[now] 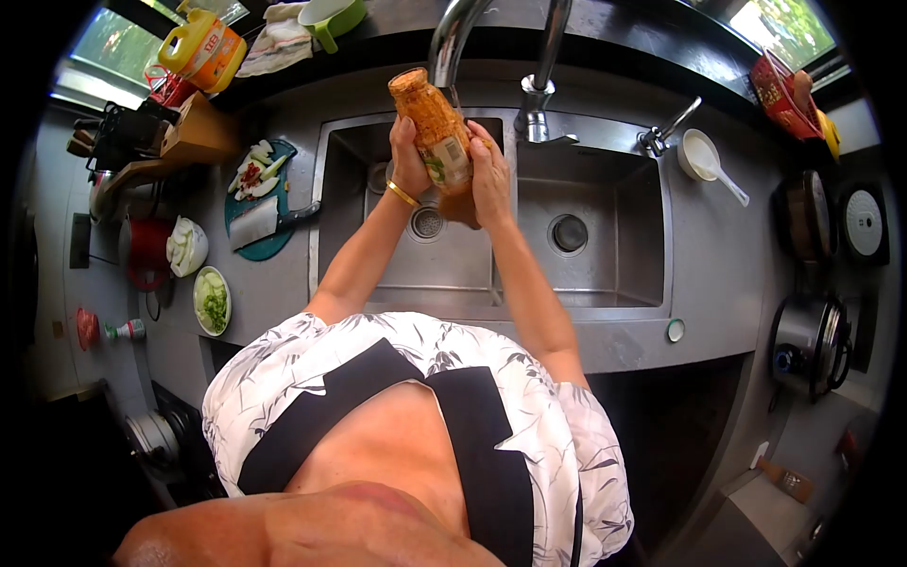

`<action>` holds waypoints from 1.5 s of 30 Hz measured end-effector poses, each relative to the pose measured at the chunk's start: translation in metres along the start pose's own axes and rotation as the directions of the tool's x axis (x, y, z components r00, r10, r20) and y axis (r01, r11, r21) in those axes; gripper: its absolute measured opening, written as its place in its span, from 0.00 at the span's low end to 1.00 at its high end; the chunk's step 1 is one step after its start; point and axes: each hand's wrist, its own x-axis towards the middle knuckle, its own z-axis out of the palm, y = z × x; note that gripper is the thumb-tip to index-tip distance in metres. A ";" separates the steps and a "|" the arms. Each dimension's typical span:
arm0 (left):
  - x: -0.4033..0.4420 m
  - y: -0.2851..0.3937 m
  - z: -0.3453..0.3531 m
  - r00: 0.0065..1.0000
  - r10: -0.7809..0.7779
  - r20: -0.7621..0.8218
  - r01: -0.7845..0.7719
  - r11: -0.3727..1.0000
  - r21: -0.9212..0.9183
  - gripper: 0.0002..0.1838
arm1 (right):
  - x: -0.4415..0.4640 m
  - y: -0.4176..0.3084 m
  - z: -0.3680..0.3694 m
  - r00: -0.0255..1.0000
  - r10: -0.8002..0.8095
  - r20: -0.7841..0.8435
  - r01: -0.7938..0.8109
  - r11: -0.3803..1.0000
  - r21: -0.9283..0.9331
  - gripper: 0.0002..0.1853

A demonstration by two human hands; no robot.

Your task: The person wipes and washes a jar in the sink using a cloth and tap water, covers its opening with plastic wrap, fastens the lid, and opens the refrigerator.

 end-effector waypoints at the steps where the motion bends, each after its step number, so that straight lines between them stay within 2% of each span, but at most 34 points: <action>1: 0.001 -0.002 0.003 1.000 0.011 0.008 -0.011 1.000 -0.001 0.30 | -0.001 0.000 -0.002 0.999 0.020 -0.030 -0.019 0.998 0.053 0.21; 2: 0.000 -0.004 0.008 1.000 -0.019 0.016 0.021 0.994 -0.105 0.28 | 0.005 0.008 -0.006 0.996 0.010 -0.084 0.003 0.988 0.153 0.18; 5: 0.002 -0.010 0.004 1.000 -0.009 -0.017 0.009 1.000 -0.004 0.23 | 0.012 0.015 -0.011 0.986 -0.055 -0.155 0.071 0.992 0.103 0.16; 8: 0.008 0.007 -0.001 0.996 -0.089 0.012 0.087 0.987 0.134 0.19 | 0.013 0.013 -0.006 0.933 -0.216 -0.289 0.188 0.974 -0.123 0.16; 11: 0.004 0.011 0.000 0.985 -0.172 -0.018 0.173 0.983 0.054 0.21 | 0.012 0.016 0.000 0.847 -0.471 -0.247 0.368 0.855 -0.366 0.16; 12: 0.002 0.011 0.000 0.972 -0.230 -0.036 0.225 0.967 -0.116 0.24 | 0.009 0.012 0.002 0.795 -0.583 -0.167 0.444 0.747 -0.494 0.15; 15: -0.002 0.014 0.002 0.966 -0.241 -0.093 0.208 0.938 -0.277 0.28 | 0.006 0.020 0.006 0.719 -0.695 -0.030 0.539 0.584 -0.608 0.15; 16: -0.002 0.010 -0.001 0.961 -0.246 -0.128 0.205 0.941 -0.271 0.27 | 0.005 0.020 0.006 0.717 -0.697 0.016 0.557 0.558 -0.615 0.15; 19: -0.003 0.011 -0.004 0.948 -0.274 -0.159 0.192 0.897 -0.399 0.21 | 0.004 0.017 0.007 0.697 -0.711 0.096 0.585 0.487 -0.649 0.15; 22: -0.006 0.015 -0.005 0.970 -0.218 -0.109 0.180 0.942 -0.284 0.20 | 0.006 -0.003 0.014 0.610 -0.767 0.197 0.646 0.338 -0.684 0.16; 25: -0.015 0.002 -0.013 0.982 -0.166 -0.087 0.155 0.980 -0.128 0.21 | 0.017 -0.028 0.032 0.605 -0.756 0.249 0.708 0.368 -0.603 0.20; 26: -0.018 0.000 -0.015 0.980 -0.174 -0.095 0.169 0.984 -0.060 0.22 | 0.020 -0.028 0.037 0.609 -0.725 0.322 0.714 0.323 -0.622 0.24; 29: -0.018 -0.014 -0.015 0.946 -0.287 -0.151 0.220 0.910 -0.352 0.22 | 0.028 -0.024 0.039 0.693 -0.585 0.423 0.692 0.373 -0.618 0.25; 30: -0.015 -0.009 -0.015 0.974 -0.179 -0.138 0.151 0.970 -0.189 0.22 | 0.026 -0.024 0.038 0.730 -0.556 0.398 0.661 0.426 -0.618 0.24; 33: -0.013 -0.010 -0.023 0.967 -0.223 -0.120 0.183 0.943 -0.277 0.22 | 0.021 -0.019 0.027 0.682 -0.587 0.437 0.699 0.346 -0.626 0.23; 36: -0.017 -0.005 -0.027 0.984 -0.150 -0.095 0.143 0.987 -0.079 0.25 | 0.007 -0.015 0.018 0.701 -0.553 0.450 0.674 0.309 -0.671 0.22; 39: -0.018 -0.009 -0.031 0.975 -0.179 -0.134 0.155 0.973 -0.174 0.25 | -0.009 -0.004 0.010 0.735 -0.524 0.430 0.635 0.310 -0.708 0.22; 42: -0.020 0.003 -0.024 0.979 -0.171 -0.109 0.164 0.984 -0.067 0.25 | -0.014 0.003 0.010 0.748 -0.523 0.408 0.609 0.300 -0.734 0.23; 44: -0.021 -0.007 -0.033 0.977 -0.185 -0.110 0.175 0.980 -0.092 0.25 | -0.012 -0.009 0.014 0.743 -0.523 0.418 0.615 0.287 -0.734 0.23; 45: -0.021 -0.012 -0.035 0.975 -0.195 -0.106 0.184 0.977 -0.107 0.25 | -0.007 -0.016 0.017 0.748 -0.543 0.382 0.629 0.395 -0.670 0.21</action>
